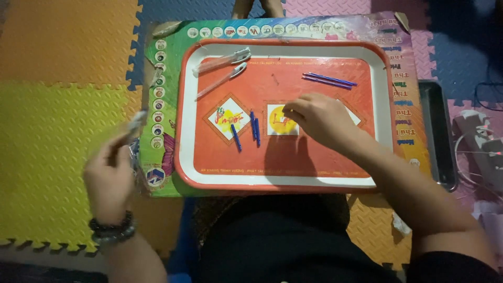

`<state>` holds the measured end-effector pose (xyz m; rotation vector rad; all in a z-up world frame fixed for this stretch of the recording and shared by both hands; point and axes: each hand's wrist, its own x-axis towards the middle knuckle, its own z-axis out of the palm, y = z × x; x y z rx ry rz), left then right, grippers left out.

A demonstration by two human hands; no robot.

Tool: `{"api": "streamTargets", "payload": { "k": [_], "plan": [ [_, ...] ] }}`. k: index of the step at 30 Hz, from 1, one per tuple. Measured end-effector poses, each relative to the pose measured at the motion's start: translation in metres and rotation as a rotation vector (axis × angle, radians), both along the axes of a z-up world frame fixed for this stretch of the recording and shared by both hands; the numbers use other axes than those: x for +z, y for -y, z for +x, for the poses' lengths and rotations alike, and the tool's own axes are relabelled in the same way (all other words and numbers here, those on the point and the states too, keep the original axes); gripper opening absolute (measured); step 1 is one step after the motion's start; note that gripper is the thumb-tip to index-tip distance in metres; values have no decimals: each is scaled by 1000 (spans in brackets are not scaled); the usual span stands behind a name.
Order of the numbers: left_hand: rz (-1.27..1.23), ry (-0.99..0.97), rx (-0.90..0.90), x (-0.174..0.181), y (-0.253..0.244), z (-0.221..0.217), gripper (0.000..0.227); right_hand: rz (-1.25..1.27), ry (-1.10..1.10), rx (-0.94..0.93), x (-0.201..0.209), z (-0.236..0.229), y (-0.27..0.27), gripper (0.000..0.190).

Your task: Assembling pens by manually inserting ink refills into plastic pen barrels on a tray.

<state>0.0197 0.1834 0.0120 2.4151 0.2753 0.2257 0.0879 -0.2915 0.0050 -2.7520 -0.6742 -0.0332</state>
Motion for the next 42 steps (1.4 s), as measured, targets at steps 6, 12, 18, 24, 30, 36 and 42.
{"api": "streamTargets", "payload": {
  "k": [6, 12, 18, 24, 30, 36, 42],
  "plan": [
    [421, -99, 143, -86, -86, 25, 40, -20, 166, 176, -36, 35, -25, 15],
    [117, 330, -287, -29, 61, 115, 28, -102, 303, 82, -61, 33, -48, 12],
    [534, 142, -503, -122, 131, 181, 37, 18, 260, 18, -71, 31, -4, 17],
    [-43, -11, -629, -39, 142, 113, 41, 359, 417, -9, -6, 22, 13, 9],
    [-381, 15, -704, -10, 161, 55, 33, 425, 435, 79, 7, 13, -7, 15],
    [-338, -54, -723, -2, 159, 49, 37, 426, 416, 125, 26, 2, -17, 9],
    [-157, -197, -800, 4, 150, 40, 42, 300, 446, 200, 32, -7, -13, 9]
  ]
}}
